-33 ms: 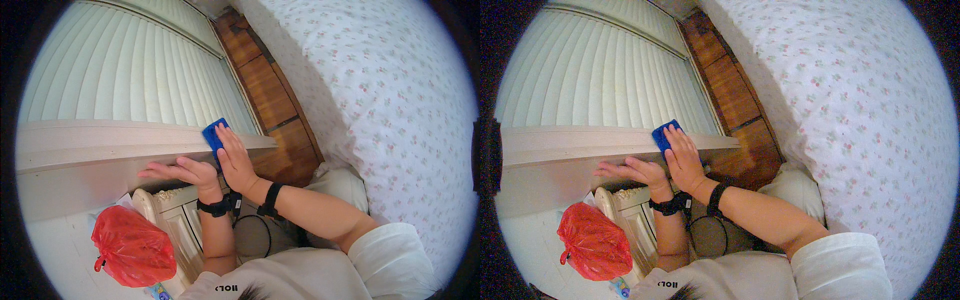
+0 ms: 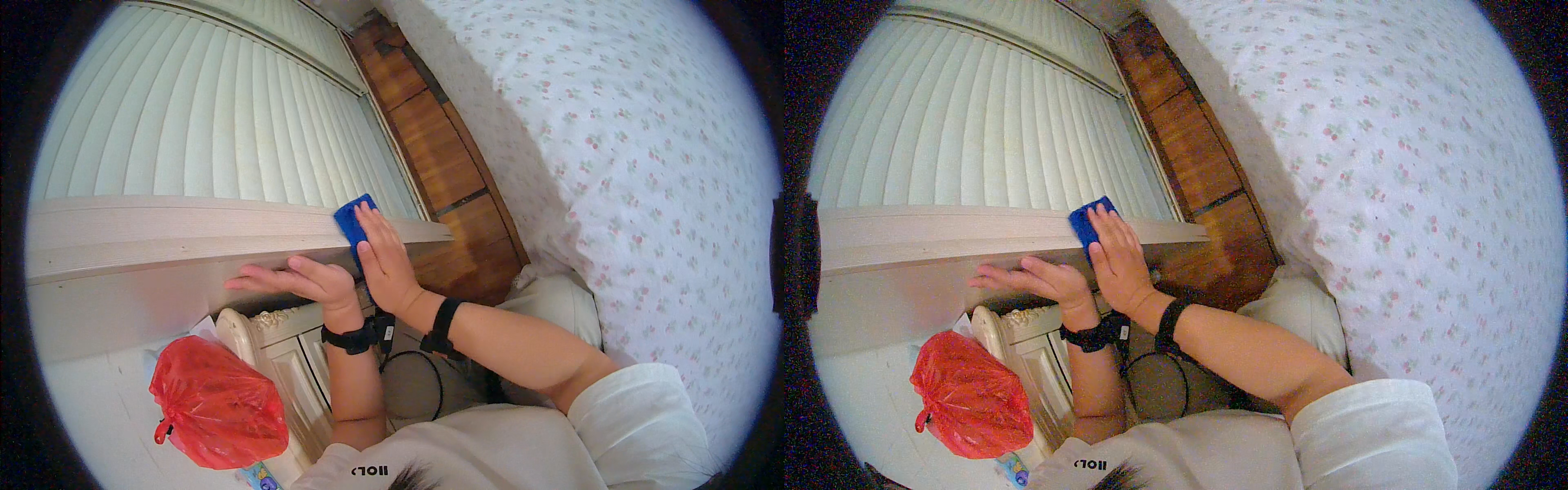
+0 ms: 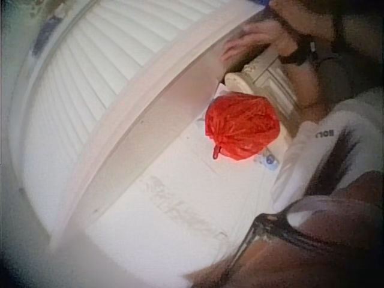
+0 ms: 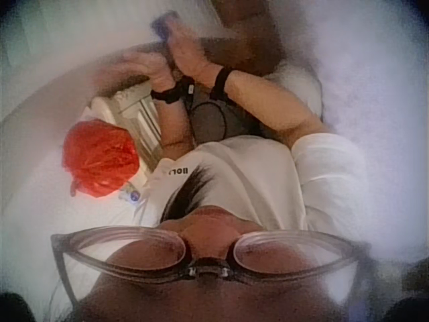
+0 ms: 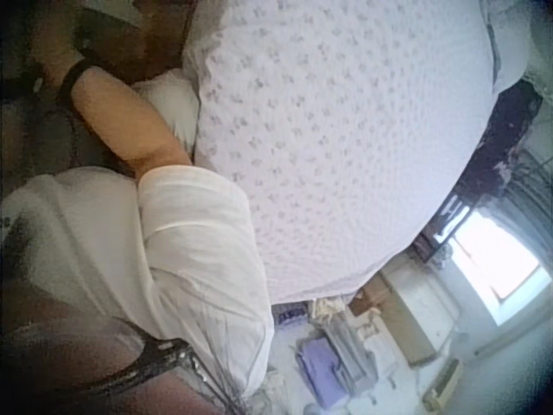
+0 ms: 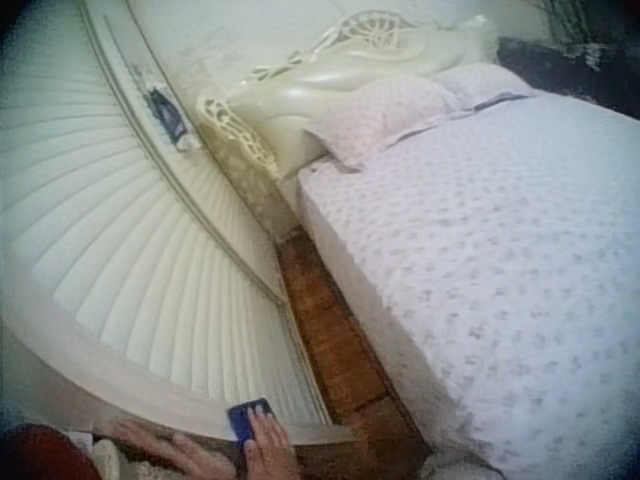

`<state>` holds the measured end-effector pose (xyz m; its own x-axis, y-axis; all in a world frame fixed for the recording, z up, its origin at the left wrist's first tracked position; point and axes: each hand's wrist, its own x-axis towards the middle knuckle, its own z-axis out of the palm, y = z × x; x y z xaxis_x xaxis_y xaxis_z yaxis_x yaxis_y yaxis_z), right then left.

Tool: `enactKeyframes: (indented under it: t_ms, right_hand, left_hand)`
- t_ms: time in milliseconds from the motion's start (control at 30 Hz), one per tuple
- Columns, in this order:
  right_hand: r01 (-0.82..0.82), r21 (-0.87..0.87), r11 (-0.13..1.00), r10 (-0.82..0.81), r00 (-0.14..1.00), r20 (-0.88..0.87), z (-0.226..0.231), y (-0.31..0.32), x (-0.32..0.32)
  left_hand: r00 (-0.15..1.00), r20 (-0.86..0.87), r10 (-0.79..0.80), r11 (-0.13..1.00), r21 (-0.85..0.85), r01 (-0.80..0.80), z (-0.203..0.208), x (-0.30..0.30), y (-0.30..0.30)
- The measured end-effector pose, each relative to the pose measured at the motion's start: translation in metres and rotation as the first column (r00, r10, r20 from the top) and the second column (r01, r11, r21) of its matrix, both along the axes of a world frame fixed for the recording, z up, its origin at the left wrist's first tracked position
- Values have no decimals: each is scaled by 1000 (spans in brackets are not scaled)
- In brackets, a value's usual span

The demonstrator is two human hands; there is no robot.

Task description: The person wipes the exterior slats, frame, and mirror of a white wardrobe using a blue cloth, handling the cloth with both hands to clean different sections.

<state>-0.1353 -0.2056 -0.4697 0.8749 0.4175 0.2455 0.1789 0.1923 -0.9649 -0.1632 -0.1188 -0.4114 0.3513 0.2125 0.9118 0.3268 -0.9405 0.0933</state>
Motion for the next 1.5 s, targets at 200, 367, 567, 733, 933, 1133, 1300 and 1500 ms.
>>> enactKeyframes:
  t_ms: [200, 367, 567, 733, 933, 1133, 1300, 1500]
  right_hand:
    - [44, -113, 993, -63, 984, -167, -37, 15, -5]
    - [38, -308, 951, -162, 907, -388, -58, 27, -3]
    - [10, -17, 1000, -11, 999, -51, 15, 8, 5]
    - [-223, 217, 950, 177, 960, 215, 69, -13, 28]
    - [-392, 281, 876, 272, 883, 383, 74, -21, 32]
    - [-136, 81, 987, 121, 979, 167, 41, -1, 12]
    - [-148, -245, 958, 86, 966, -245, 17, 14, 10]
    - [-131, -58, 990, 134, 990, 53, 24, 5, 17]
  left_hand:
    - [1000, 6, -5, 1000, 9, 5, 5, -1, -1]
    - [1000, 18, -24, 1000, 1, 24, -1, 1, -2]
    - [1000, 10, 1, 999, -33, 0, -3, -3, 2]
    - [996, -91, 0, 999, 39, 3, -21, -13, 4]
    - [993, -114, -12, 998, 63, 19, -30, -14, -2]
    - [999, -33, 25, 999, -32, -27, -1, -7, 1]
    - [1000, -15, -1, 998, -67, 0, -1, -5, 0]
    - [999, -47, -3, 995, -102, -2, 2, -8, -7]
